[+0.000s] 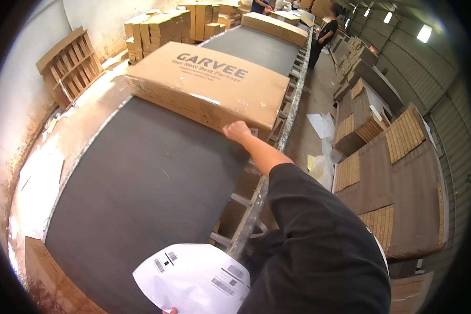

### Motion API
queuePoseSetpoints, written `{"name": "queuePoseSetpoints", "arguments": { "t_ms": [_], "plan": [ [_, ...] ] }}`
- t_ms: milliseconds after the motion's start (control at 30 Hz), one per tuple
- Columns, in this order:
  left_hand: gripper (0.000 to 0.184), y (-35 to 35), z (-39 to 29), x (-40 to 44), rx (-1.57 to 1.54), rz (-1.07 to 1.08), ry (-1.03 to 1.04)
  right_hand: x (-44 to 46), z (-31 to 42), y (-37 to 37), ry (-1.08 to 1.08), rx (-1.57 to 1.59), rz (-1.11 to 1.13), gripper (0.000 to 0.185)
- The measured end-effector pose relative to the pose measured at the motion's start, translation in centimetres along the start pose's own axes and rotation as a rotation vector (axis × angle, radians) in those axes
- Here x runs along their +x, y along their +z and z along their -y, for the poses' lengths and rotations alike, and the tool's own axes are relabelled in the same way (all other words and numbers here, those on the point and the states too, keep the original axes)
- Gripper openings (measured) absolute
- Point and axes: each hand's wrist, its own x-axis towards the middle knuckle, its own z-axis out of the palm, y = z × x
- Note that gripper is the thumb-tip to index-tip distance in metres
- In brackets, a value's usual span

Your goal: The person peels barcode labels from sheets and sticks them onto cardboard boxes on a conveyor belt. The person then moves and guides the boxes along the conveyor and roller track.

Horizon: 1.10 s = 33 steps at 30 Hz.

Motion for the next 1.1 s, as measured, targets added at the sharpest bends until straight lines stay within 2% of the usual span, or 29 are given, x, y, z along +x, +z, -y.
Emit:
{"name": "queuePoseSetpoints", "arguments": {
  "t_ms": [167,267,333,367,400,467,567,667,700,733,800,867,933,1000,1067,1100],
  "plan": [
    [0.078,0.9,-0.5,0.7,0.01,0.013,0.012,0.6,1.2,-0.1,-0.017,-0.133,0.127,0.03],
    [0.078,1.1,-0.5,0.4,0.008,0.013,0.018,0.7,1.0,0.5,-0.052,-0.054,0.102,0.028],
    [0.079,1.3,-0.5,0.1,0.01,0.011,0.024,0.2,1.6,1.1,-0.02,-0.254,-0.093,0.026],
    [0.079,1.2,-0.3,-0.2,0.009,0.015,0.031,0.8,1.6,1.6,0.011,-0.184,-0.119,0.025],
    [0.079,1.4,-0.3,-0.2,0.008,0.017,0.032,0.5,1.6,0.0,0.014,-0.146,-0.05,0.027],
    [0.079,2.0,-0.4,-0.4,0.015,0.019,0.027,0.3,1.4,0.0,-0.081,-0.294,-0.08,0.028],
    [0.079,2.7,-0.6,-0.6,0.012,0.014,0.033,0.9,1.7,-0.5,-0.074,-0.324,0.023,0.029],
    [0.079,3.5,-0.7,-0.5,0.027,0.006,0.032,2.5,1.4,-1.7,-0.027,-0.123,0.068,0.026],
    [0.08,3.9,-0.8,-0.4,0.032,0.007,0.03,3.6,1.2,-2.3,0.043,0.083,0.123,0.024],
    [0.08,4.3,-0.8,-0.3,0.038,0.006,0.027,4.0,1.3,-2.8,0.089,0.041,0.105,0.022],
    [0.08,5.1,-0.9,-0.2,0.051,0.007,0.02,4.5,0.9,-3.8,0.014,-0.007,0.12,0.021],
    [0.08,5.9,-1.1,-0.1,0.062,0.005,0.022,3.0,1.5,-5.2,-0.067,-0.22,0.064,0.021],
    [0.08,6.9,-1.3,0.1,0.076,0.003,0.02,1.2,3.4,-3.0,-0.167,-0.514,-0.094,0.027],
    [0.08,7.6,-1.4,0.0,0.089,0.001,0.021,-2.2,3.3,-2.9,-0.537,-0.514,-0.099,0.037],
    [0.081,8.3,-1.6,0.0,0.099,-0.002,0.022,-4.6,3.1,1.4,-0.52,-0.66,0.058,0.047],
    [0.081,8.7,-1.8,0.0,0.103,-0.005,0.027,-5.9,1.7,2.2,-0.534,-0.699,0.025,0.049]
  ]
}}
